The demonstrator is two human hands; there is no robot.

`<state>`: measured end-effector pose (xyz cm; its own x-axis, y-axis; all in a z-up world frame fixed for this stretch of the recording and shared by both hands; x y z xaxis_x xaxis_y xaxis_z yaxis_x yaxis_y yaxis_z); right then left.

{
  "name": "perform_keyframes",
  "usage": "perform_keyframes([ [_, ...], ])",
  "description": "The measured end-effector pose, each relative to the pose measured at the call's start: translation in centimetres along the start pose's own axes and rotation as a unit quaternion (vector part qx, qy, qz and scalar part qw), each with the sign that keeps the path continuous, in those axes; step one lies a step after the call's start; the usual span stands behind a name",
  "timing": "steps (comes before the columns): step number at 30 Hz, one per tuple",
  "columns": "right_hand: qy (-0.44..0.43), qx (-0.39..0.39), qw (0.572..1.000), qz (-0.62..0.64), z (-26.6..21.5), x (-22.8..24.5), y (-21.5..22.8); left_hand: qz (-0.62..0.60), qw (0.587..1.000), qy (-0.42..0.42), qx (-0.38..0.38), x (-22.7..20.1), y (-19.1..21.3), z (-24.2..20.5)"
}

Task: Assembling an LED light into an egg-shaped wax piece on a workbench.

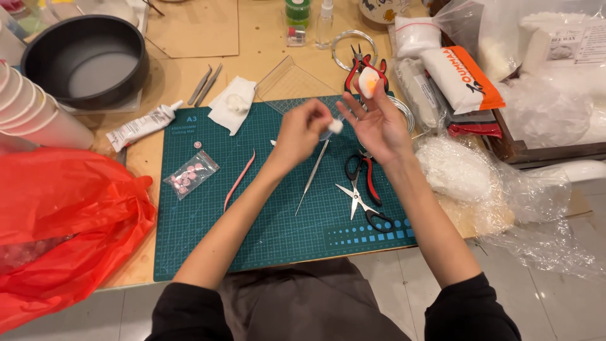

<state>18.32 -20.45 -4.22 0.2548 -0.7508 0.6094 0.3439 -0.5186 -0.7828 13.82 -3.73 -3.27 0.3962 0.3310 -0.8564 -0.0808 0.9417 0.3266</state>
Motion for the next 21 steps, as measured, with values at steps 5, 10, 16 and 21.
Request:
perform_keyframes([
  [5,0.016,-0.012,0.995,0.095,1.0,-3.1,-1.9,-0.115,0.982,0.065,-0.136,-1.5,1.4,0.2],
  [10,0.031,-0.053,0.992,0.112,2.8,-4.0,-3.2,-0.032,0.978,0.018,-0.207,-3.3,2.2,-1.0],
  [16,0.014,-0.07,0.991,0.115,3.6,-4.9,-1.8,0.062,0.98,-0.096,-0.166,-4.6,2.7,-1.7],
  [21,0.017,-0.065,0.992,0.108,2.4,-4.9,-3.4,0.115,0.963,-0.12,-0.211,-4.9,2.6,-2.3],
])
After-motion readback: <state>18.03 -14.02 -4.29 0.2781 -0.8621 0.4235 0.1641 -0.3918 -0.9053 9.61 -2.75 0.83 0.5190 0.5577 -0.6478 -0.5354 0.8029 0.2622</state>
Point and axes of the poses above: each hand's wrist, its own z-axis towards the middle knuckle, its own y-axis out of the back of the hand, x = y × z, the point moved 6 cm from there along z, towards the middle knuckle, and after that the axes turned 1 degree about y, right-handed, at the moved point
